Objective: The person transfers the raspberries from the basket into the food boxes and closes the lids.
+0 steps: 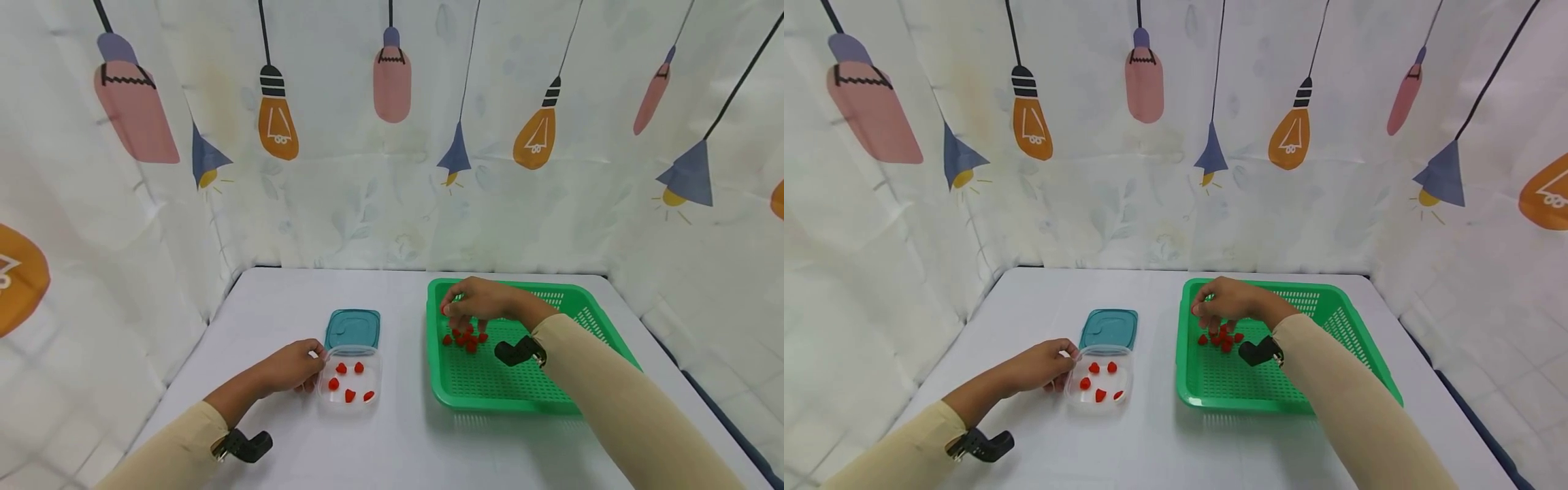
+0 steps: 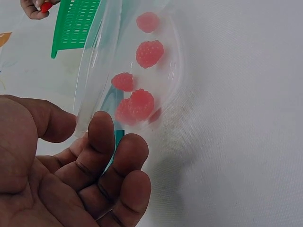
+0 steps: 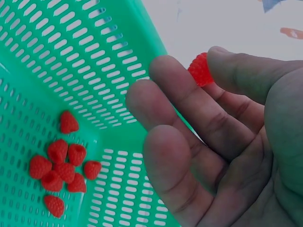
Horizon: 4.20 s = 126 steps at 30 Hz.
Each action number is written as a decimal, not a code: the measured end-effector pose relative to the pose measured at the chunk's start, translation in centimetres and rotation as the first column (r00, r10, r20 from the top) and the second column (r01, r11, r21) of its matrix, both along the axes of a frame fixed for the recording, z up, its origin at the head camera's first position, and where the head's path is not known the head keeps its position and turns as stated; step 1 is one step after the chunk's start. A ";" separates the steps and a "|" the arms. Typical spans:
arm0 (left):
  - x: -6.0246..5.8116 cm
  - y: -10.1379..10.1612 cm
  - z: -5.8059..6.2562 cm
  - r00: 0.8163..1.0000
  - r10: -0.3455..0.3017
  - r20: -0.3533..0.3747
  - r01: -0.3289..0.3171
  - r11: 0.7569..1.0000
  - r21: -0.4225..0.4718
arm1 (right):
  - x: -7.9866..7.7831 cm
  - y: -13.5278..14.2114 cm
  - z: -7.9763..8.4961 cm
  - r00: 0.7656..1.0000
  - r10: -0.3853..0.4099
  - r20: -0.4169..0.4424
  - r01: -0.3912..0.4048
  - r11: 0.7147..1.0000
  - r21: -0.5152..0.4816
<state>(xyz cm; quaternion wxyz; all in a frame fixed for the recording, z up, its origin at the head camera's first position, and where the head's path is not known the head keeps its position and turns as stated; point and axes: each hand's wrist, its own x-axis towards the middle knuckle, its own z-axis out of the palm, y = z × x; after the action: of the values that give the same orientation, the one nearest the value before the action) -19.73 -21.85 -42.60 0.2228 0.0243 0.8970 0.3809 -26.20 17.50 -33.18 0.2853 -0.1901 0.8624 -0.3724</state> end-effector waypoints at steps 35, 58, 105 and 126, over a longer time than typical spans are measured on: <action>0.5 0.3 0.8 1.000 0.017 0.008 -0.017 1.000 -0.003 | 0.8 -4.9 0.4 0.999 0.050 -0.011 -0.051 0.994 -0.097; 0.2 -0.1 0.2 1.000 0.008 -0.004 -0.008 1.000 0.023 | 1.7 -8.9 0.6 0.999 0.030 0.025 -0.027 0.992 -0.125; -0.1 -0.2 -0.2 1.000 0.005 -0.015 -0.005 1.000 0.019 | 1.7 -7.3 0.0 0.999 -0.004 -0.035 0.004 1.000 -0.007; -0.1 -0.2 -0.3 1.000 0.002 -0.015 -0.002 1.000 0.019 | 1.1 -1.0 -1.2 0.996 0.006 -0.090 -0.006 1.000 -0.008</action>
<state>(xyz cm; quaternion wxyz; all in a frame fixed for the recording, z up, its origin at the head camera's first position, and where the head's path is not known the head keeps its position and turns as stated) -19.88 -22.09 -42.85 0.2156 0.0285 0.8951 0.3893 -25.11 16.49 -34.37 0.2467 -0.2102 0.8723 -0.3661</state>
